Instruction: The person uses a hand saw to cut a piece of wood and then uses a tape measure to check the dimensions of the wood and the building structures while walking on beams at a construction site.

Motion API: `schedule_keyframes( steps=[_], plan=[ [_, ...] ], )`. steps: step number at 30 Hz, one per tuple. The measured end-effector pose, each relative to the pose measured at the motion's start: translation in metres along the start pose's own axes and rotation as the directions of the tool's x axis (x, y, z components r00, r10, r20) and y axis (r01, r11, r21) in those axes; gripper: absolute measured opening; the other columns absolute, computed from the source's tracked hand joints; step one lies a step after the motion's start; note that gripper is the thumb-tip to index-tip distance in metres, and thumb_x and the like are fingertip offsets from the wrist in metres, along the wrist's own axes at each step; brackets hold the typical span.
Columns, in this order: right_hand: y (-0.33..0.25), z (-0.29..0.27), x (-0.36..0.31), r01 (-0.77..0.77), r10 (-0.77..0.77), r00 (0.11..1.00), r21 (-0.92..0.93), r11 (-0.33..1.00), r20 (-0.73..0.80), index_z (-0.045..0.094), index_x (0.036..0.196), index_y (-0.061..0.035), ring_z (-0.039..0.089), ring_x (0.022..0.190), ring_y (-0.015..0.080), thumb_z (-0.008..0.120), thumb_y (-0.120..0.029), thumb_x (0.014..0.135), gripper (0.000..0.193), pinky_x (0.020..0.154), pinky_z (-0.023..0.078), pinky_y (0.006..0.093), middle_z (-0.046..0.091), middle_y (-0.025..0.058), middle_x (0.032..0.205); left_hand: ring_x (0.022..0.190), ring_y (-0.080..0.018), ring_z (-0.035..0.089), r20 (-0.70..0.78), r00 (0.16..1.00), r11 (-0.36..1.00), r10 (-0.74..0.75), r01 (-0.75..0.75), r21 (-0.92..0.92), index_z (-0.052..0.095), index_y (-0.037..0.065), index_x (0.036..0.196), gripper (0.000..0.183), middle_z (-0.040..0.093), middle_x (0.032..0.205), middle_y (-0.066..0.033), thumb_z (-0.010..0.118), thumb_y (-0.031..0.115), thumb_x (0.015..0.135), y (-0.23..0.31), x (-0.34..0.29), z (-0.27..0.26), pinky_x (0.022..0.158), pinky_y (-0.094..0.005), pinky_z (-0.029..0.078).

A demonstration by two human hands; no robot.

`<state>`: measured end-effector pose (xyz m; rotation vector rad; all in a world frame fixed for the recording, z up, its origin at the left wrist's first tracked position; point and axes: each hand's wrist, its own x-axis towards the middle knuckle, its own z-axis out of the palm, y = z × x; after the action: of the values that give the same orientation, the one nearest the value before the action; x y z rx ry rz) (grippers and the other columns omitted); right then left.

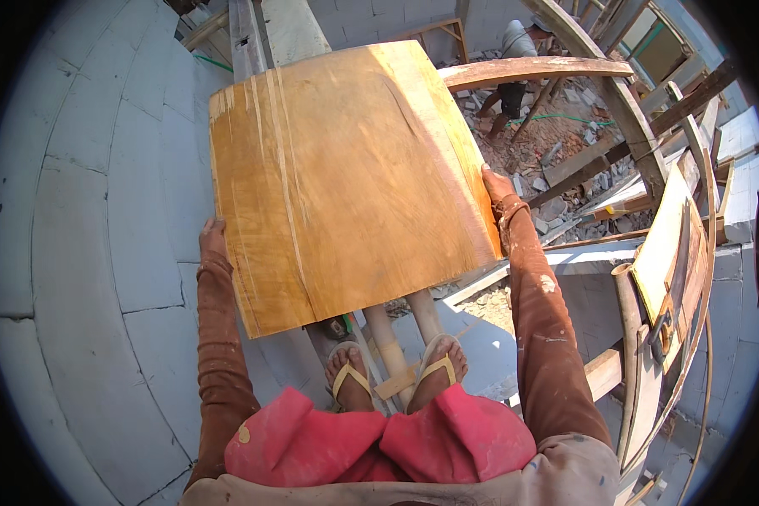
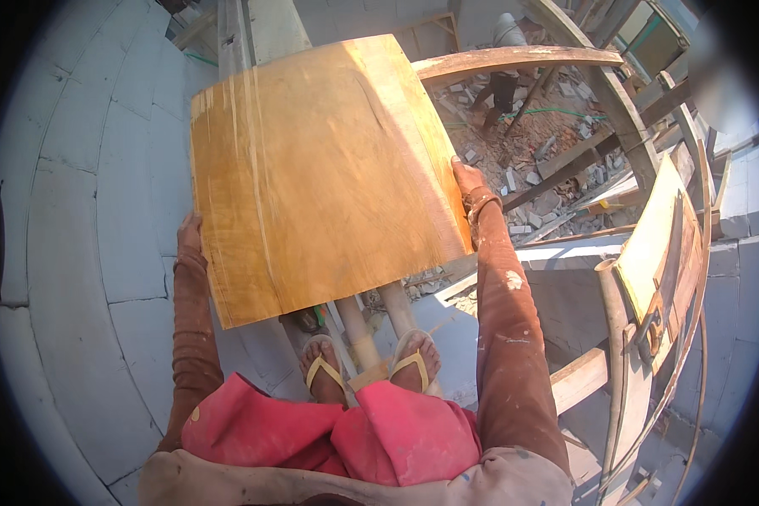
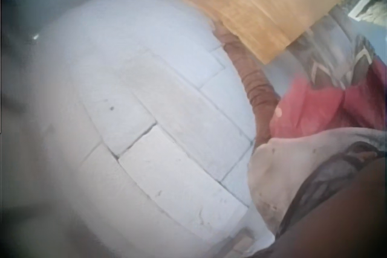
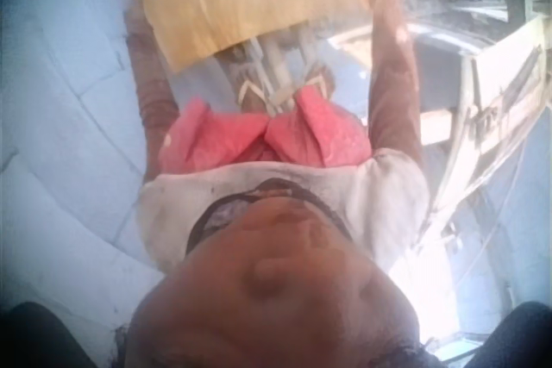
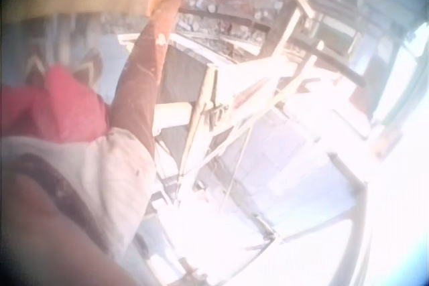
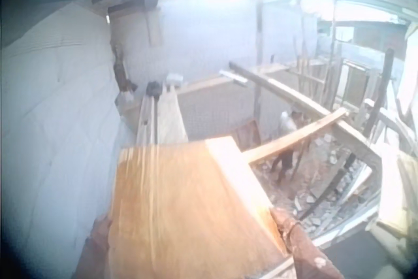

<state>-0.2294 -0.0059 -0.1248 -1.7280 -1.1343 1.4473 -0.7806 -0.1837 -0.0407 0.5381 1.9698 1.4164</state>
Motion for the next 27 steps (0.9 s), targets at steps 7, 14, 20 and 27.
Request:
schedule_keyframes(
  steps=[7,14,20,27],
  plan=[
    [0.043,0.037,-0.059,-0.068,0.003,0.993,0.564,0.823,0.116,0.062,0.093,0.0013,0.058,0.075,0.014,0.058,-0.032,0.083,0.035,0.067,0.045,0.027,0.063,0.0048,0.083,0.084,-0.0187,0.058,-0.074,0.975,0.975,0.208,-0.2,0.101,0.058,-0.006,0.106,0.031,0.062,0.095,-0.0105,0.052,0.015,0.083,0.11,0.009,0.012,0.074,-0.0275,0.046],
    [-0.014,0.039,-0.113,0.078,-0.095,0.995,0.607,0.791,-0.005,0.061,0.089,0.0034,0.055,0.067,0.0082,0.057,-0.02,0.084,0.025,0.06,0.044,0.021,0.06,0.0009,0.074,0.086,-0.0203,0.058,-0.049,0.963,0.96,0.264,-0.257,0.115,0.055,-0.007,0.109,0.033,0.06,0.102,-0.0125,0.052,0.014,0.084,0.082,0.06,-0.011,0.074,-0.0293,0.047],
    [-0.092,0.029,-0.22,0.3,-0.374,0.927,0.607,0.735,-0.005,0.057,0.105,0.0052,0.055,0.078,0.0075,0.052,-0.009,0.085,0.025,0.07,0.044,0.022,0.062,0.0042,0.089,0.088,-0.0237,0.057,-0.116,0.992,0.987,0.044,-0.061,-0.151,0.056,-0.004,0.106,0.033,0.059,0.101,-0.0129,0.046,0.019,0.085,0.018,0.059,-0.014,0.077,-0.0325,0.047],
    [-0.068,0.036,-0.223,0.28,-0.311,0.948,0.645,0.711,-0.069,0.057,0.104,0.0054,0.055,0.079,0.0064,0.054,-0.01,0.086,0.024,0.07,0.045,0.0204,0.062,0.0047,0.09,0.092,-0.0256,0.057,-0.016,0.998,0.997,-0.053,0.052,-0.056,0.052,-0.004,0.113,0.038,0.057,0.107,-0.0134,0.046,0.021,0.085,0.036,0.071,0.008,0.081,-0.0361,0.046]
  ],
)
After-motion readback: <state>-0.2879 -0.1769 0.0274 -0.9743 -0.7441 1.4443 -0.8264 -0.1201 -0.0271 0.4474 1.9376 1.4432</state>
